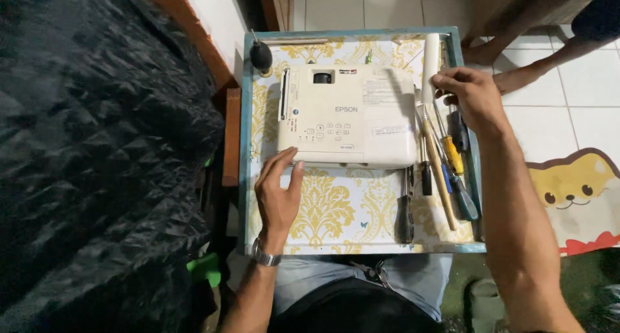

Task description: A person disassembles an Epson projector by removing screws with a screwdriver and prying off the outer casing.

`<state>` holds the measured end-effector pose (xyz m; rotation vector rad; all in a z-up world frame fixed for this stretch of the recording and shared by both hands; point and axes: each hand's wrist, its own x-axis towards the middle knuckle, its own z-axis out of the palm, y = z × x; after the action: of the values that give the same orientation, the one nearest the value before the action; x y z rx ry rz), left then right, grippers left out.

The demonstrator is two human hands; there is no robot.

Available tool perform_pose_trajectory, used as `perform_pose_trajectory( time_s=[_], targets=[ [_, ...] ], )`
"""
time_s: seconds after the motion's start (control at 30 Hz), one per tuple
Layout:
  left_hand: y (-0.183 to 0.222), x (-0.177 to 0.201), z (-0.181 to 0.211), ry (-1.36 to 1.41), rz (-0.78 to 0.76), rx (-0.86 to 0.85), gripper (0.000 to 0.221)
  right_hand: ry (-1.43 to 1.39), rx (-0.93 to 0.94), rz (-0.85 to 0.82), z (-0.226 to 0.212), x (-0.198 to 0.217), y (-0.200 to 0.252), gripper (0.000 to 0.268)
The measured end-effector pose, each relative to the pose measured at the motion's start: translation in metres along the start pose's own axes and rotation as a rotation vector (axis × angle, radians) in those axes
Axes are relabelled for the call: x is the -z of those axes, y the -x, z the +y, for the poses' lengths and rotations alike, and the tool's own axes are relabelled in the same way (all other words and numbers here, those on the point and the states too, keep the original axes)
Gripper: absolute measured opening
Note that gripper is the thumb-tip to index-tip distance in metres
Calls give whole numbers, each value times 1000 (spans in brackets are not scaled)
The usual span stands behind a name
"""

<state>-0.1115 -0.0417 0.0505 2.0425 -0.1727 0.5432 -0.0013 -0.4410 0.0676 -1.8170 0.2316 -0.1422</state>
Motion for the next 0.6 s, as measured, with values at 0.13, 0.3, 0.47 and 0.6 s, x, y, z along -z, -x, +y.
perform_pose_trajectory(
  time_s=[0.13,0.3,0.47,0.6],
  targets=[
    [-35,-9,5,155,-131,104,25,-148,-16,-122,-40,-47,28,19],
    [-107,-35,-46,292,-232,199,32,-166,45,-280,-49,-138,22,18],
    [-150,-44,-78,572,-239,367,47,-100,124,-359,-65,-214,8,20],
    [-159,-58,-122,615,-286,423,42,-18,127,-356,-73,-245,4,15]
  ],
)
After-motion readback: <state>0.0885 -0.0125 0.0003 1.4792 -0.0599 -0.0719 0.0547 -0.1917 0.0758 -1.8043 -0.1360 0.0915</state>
